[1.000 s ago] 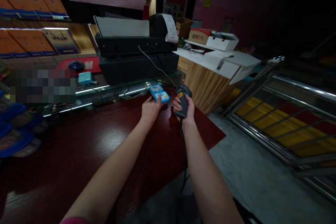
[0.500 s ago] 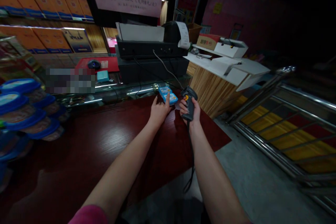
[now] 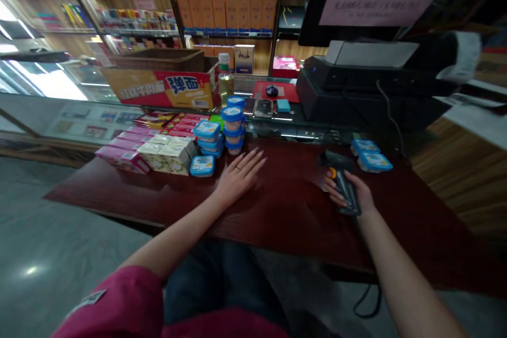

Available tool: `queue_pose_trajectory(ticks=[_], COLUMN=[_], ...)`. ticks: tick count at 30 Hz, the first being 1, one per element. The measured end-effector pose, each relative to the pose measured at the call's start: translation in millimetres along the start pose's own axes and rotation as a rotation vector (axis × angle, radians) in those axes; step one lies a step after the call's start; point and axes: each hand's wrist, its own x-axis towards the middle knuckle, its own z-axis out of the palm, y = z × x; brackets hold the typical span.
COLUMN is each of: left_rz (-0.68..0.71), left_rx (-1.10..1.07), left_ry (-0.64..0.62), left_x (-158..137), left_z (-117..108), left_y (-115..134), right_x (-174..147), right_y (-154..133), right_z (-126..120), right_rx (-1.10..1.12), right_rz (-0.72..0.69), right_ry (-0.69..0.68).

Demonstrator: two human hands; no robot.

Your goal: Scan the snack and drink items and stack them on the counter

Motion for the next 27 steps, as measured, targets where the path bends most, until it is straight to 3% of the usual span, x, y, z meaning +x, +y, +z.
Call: queue_pose_trajectory(ticks=[4,7,10,14,20,25,27], left_rz=[-0.2,-0.35,-0.435,-0.429,-0.358,-0.241,-0.257], left_rx=[0.04,0.038,0.006,-0.052,-0.205,-0.46,-0.592], left_ry=[-0.024,-0.028,-0.017,-0.032,-0.023,-0.102,-0.097], left_x=[-65.1,-95.6,-107.5,-105.1,-103.4,-103.8,-98.8], left_z=[-41.1,-55.8,-59.3,-57.6,-53.4,-51.7,-49.6], left_y=[-36.9,-55.9,-66.4,-69.9,-78.7,-77.3,-73.4], right_x=[28.2,51.0,73.0,94.0,101.4,101.3,102.7], right_y=[32.7,58.4,82.5,105.3,114.8,102.0,92.2], right_z=[58.3,103.4,146.0,187.8,202.1,185.2,171.1], right_rx=[0.061,0.114,0.147,0.19,0.243,0.22,0.186], right_rz=[0.079,0.134,0.192,0.248,0.248,0.264,0.281], right_ry=[-0.168,-0.272,-0.347,-0.363,-0.287,-0.266,-0.264])
